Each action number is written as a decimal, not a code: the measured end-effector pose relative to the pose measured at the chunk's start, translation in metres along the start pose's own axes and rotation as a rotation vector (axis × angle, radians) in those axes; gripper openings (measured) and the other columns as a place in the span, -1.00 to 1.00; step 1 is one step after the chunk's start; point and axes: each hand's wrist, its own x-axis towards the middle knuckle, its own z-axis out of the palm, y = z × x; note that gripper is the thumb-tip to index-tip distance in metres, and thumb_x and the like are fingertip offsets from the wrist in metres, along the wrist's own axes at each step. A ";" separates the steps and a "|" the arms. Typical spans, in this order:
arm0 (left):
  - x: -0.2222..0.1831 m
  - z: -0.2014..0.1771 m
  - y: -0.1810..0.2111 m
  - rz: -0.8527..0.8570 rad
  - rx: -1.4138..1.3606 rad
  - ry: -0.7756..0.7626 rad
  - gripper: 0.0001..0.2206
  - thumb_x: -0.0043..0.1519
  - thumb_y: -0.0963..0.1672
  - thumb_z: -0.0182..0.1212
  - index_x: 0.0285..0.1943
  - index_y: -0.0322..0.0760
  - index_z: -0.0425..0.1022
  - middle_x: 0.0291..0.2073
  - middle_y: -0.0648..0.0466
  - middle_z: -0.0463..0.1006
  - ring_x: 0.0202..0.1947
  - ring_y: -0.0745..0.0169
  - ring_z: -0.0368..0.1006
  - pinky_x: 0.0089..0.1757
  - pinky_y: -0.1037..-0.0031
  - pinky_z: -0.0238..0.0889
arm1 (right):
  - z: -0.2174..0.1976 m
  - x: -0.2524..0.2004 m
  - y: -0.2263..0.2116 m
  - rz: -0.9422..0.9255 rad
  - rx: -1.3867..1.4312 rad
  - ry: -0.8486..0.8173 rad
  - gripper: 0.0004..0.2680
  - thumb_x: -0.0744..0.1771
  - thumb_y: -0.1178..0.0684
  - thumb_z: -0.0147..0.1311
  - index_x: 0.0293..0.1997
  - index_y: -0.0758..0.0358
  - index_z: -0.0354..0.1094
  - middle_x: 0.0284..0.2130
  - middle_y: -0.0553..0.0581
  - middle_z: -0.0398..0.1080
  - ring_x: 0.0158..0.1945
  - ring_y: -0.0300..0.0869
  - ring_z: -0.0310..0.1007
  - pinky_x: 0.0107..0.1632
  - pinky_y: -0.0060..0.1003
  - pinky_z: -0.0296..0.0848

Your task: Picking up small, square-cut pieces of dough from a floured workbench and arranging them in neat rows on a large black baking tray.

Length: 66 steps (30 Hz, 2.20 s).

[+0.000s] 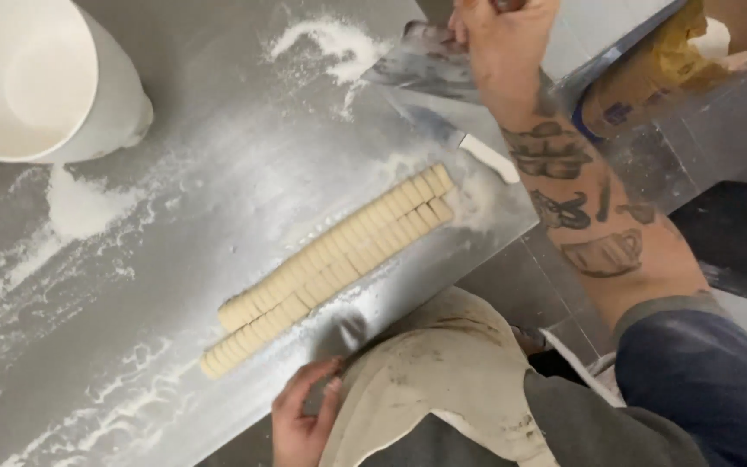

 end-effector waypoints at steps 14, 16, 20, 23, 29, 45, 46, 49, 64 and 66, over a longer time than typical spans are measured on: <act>0.143 0.140 0.068 0.004 -0.088 -0.090 -0.78 0.46 -0.09 0.34 0.16 -0.27 0.77 0.10 -0.05 0.85 0.13 0.04 0.82 0.10 0.26 0.65 | -0.018 0.015 -0.019 0.752 0.205 -0.455 -0.90 0.49 0.01 0.35 -0.03 0.19 0.68 -0.10 -0.01 0.70 -0.18 -0.36 0.55 -0.14 -0.39 0.55; 0.166 0.188 0.094 -0.031 -0.075 -0.038 -0.79 0.46 -0.09 0.34 0.15 -0.26 0.77 0.08 -0.01 0.86 0.12 0.08 0.81 0.12 0.30 0.64 | -0.020 0.022 -0.011 0.638 0.291 -0.604 -0.88 0.49 -0.02 0.33 -0.04 0.18 0.68 -0.15 0.01 0.68 -0.22 -0.30 0.54 -0.14 -0.32 0.54; 0.222 0.300 0.156 0.044 -0.040 -0.110 -0.78 0.51 -0.06 0.30 0.20 -0.23 0.70 0.13 -0.03 0.84 0.09 -0.04 0.81 0.09 0.19 0.65 | -0.040 0.036 0.032 0.426 0.545 -0.878 -0.86 0.50 -0.14 0.26 0.08 -0.02 0.64 -0.25 -0.06 0.65 -0.18 -0.21 0.66 -0.06 -0.25 0.63; 0.267 0.358 0.192 0.079 -0.099 -0.312 -0.74 0.58 -0.09 0.15 0.32 -0.24 0.68 0.14 -0.02 0.80 0.15 -0.15 0.75 0.13 0.08 0.59 | -0.124 0.065 0.046 0.384 0.899 -0.829 -0.91 0.56 0.05 0.18 0.13 0.17 0.58 -0.12 0.01 0.57 -0.42 -0.31 0.32 -0.25 -0.34 0.41; 0.345 0.413 0.154 -0.255 0.053 -0.292 -0.68 0.51 0.04 0.21 0.23 -0.12 0.75 0.20 0.08 0.80 -0.34 0.20 0.71 -0.51 0.34 0.44 | -0.281 0.028 0.141 0.877 0.432 -0.757 -0.77 0.52 -0.10 0.16 -0.20 0.13 0.62 -0.47 -0.06 0.44 -0.51 -0.33 0.26 -0.37 -0.30 0.24; 0.603 0.415 0.070 -0.518 -0.015 0.008 -0.61 0.44 0.08 0.28 0.25 -0.13 0.80 0.15 0.13 0.88 0.09 0.19 0.82 0.01 0.34 0.64 | -0.386 0.093 0.451 1.419 -0.190 -0.816 -0.76 0.48 -0.14 0.29 -0.22 0.21 0.63 -0.39 -0.04 0.52 -0.26 -0.24 0.43 -0.10 -0.24 0.45; 0.650 0.395 0.071 -0.424 0.068 -0.058 -0.65 0.43 0.03 0.29 0.28 -0.10 0.77 0.18 0.10 0.85 0.12 0.13 0.78 0.07 0.26 0.62 | -0.387 0.101 0.476 1.420 -0.284 -0.830 -0.73 0.43 -0.23 0.29 -0.08 0.16 0.70 -0.19 0.03 0.67 -0.03 -0.18 0.60 0.10 -0.21 0.53; 0.804 0.322 0.075 -0.263 0.221 -0.155 -0.65 0.47 0.00 0.24 0.35 -0.14 0.72 0.21 0.02 0.81 0.16 0.00 0.73 0.15 0.12 0.58 | -0.380 0.157 0.517 1.365 -0.370 -0.848 -0.66 0.41 -0.31 0.26 0.02 0.14 0.76 -0.13 0.06 0.76 0.02 -0.16 0.69 0.12 -0.20 0.59; 1.254 0.032 -0.055 -0.720 0.958 -0.306 -0.18 0.60 0.33 -0.18 -0.06 -0.29 0.83 -0.08 -0.02 0.83 -0.01 -0.16 0.75 -0.08 0.06 0.61 | -0.126 0.479 0.866 1.111 -0.244 -0.890 -0.71 0.50 -0.20 0.25 -0.03 0.27 0.70 -0.20 0.08 0.63 -0.06 -0.14 0.55 0.03 -0.17 0.52; 1.255 0.033 -0.055 -0.778 0.885 -0.272 -0.18 0.58 0.35 -0.19 -0.01 -0.26 0.82 -0.06 0.00 0.82 0.01 -0.14 0.74 -0.06 0.08 0.59 | -0.063 0.532 0.917 1.033 -0.248 -1.003 -0.71 0.49 -0.20 0.26 -0.02 0.27 0.72 -0.16 0.07 0.67 0.00 -0.15 0.58 0.07 -0.15 0.53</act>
